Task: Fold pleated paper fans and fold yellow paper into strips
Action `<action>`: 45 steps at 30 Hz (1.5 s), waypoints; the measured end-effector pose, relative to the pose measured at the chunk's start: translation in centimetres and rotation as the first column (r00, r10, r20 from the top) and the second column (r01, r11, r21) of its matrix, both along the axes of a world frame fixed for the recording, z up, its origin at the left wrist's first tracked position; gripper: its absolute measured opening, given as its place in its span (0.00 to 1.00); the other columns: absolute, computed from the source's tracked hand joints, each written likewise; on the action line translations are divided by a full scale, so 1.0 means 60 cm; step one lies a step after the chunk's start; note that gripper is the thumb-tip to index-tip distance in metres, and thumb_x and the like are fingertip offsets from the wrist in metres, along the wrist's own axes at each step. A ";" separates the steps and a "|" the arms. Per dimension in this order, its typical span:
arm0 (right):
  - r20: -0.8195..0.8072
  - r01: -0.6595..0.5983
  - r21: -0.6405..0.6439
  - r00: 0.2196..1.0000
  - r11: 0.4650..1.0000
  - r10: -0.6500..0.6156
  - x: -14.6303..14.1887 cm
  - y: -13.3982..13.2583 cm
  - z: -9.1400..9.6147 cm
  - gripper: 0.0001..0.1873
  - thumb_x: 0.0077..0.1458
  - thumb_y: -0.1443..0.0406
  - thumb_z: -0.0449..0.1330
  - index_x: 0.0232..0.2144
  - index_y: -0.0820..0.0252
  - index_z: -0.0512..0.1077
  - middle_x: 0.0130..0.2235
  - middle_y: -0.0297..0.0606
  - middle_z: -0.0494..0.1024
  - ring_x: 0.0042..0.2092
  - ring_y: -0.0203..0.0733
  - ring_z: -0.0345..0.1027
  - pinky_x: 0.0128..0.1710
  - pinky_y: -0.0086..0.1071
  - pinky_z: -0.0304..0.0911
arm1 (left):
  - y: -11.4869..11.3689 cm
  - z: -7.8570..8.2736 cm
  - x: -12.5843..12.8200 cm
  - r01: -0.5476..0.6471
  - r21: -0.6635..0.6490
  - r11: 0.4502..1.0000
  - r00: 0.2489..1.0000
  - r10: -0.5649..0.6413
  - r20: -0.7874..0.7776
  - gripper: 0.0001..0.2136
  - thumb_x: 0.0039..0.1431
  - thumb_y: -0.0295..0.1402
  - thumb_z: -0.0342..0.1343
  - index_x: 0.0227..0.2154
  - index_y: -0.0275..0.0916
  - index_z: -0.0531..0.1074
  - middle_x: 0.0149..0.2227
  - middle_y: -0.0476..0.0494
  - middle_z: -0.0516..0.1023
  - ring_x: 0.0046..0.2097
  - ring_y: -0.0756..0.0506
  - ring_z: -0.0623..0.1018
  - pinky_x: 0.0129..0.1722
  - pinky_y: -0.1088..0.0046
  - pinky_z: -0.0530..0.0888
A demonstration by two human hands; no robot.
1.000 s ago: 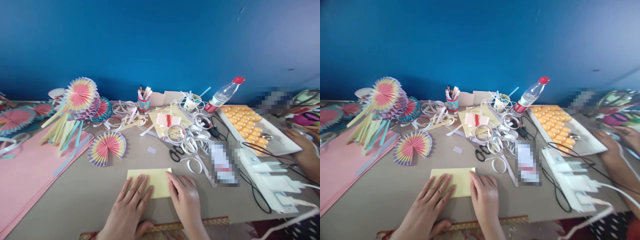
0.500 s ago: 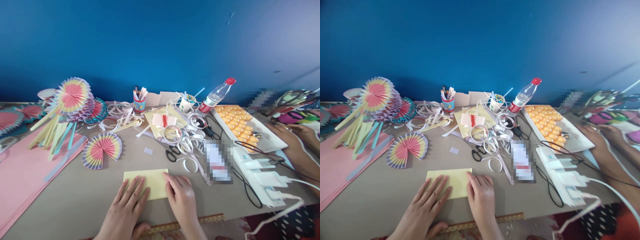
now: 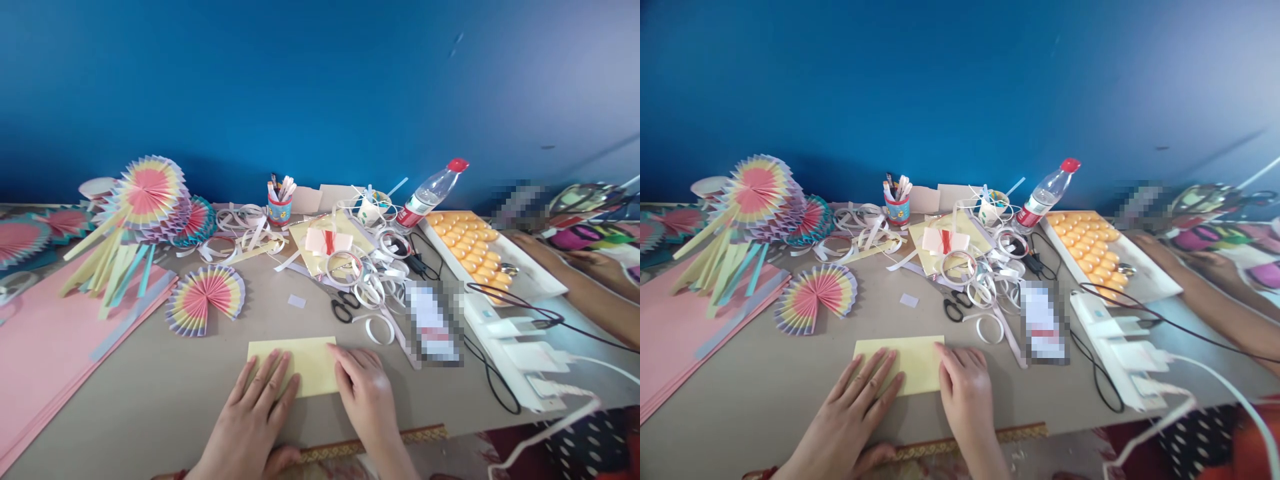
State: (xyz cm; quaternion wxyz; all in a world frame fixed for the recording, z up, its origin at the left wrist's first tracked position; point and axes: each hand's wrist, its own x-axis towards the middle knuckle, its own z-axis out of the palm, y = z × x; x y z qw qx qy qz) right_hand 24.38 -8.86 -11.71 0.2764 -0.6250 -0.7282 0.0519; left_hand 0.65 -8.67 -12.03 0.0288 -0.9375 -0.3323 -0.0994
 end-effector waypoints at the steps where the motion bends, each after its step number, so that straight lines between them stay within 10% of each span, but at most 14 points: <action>1: 0.017 0.002 -0.009 1.000 1.000 -0.002 -0.001 -0.001 0.004 0.16 0.63 0.72 0.49 0.45 0.57 0.75 0.31 0.37 0.76 0.34 0.43 0.69 0.37 0.37 0.65 | -0.001 0.000 0.000 -0.002 -0.004 1.000 1.000 0.002 -0.004 0.34 0.60 0.56 0.50 0.64 0.41 0.60 0.67 0.38 0.60 0.68 0.34 0.55 0.67 0.52 0.45; 5: 0.105 -0.005 0.008 0.994 1.000 0.004 -0.016 -0.013 0.036 0.15 0.63 0.67 0.52 0.48 0.57 0.73 0.41 0.43 0.77 0.44 0.50 0.69 0.47 0.47 0.64 | 0.000 -0.001 0.000 0.004 0.016 1.000 1.000 -0.004 -0.001 0.35 0.59 0.58 0.49 0.63 0.41 0.61 0.66 0.37 0.62 0.68 0.34 0.56 0.67 0.52 0.45; 12: 0.105 -0.402 -0.090 0.906 0.911 0.410 -0.050 -0.043 0.028 0.24 0.62 0.59 0.55 0.58 0.61 0.65 0.53 0.41 0.77 0.52 0.46 0.68 0.66 0.46 0.49 | 0.014 -0.017 -0.004 0.086 0.141 0.986 0.994 -0.094 0.048 0.33 0.58 0.57 0.50 0.58 0.39 0.68 0.61 0.36 0.70 0.69 0.35 0.53 0.68 0.54 0.43; 31: 0.150 -0.369 0.006 0.919 0.929 0.364 -0.013 -0.067 -0.003 0.16 0.63 0.62 0.58 0.52 0.55 0.72 0.53 0.36 0.77 0.55 0.42 0.66 0.68 0.42 0.40 | 0.004 0.021 -0.002 0.065 -0.046 0.997 0.993 -0.069 -0.093 0.42 0.55 0.65 0.39 0.68 0.49 0.47 0.66 0.30 0.59 0.66 0.30 0.59 0.62 0.44 0.50; 45: 0.119 -0.376 0.028 0.921 0.926 0.371 -0.011 -0.060 0.011 0.15 0.65 0.66 0.52 0.50 0.54 0.74 0.51 0.35 0.79 0.54 0.41 0.68 0.68 0.44 0.42 | -0.020 0.040 -0.119 -0.014 -0.009 1.000 0.982 0.012 -0.188 0.32 0.63 0.56 0.46 0.65 0.47 0.58 0.69 0.46 0.56 0.69 0.34 0.53 0.67 0.46 0.35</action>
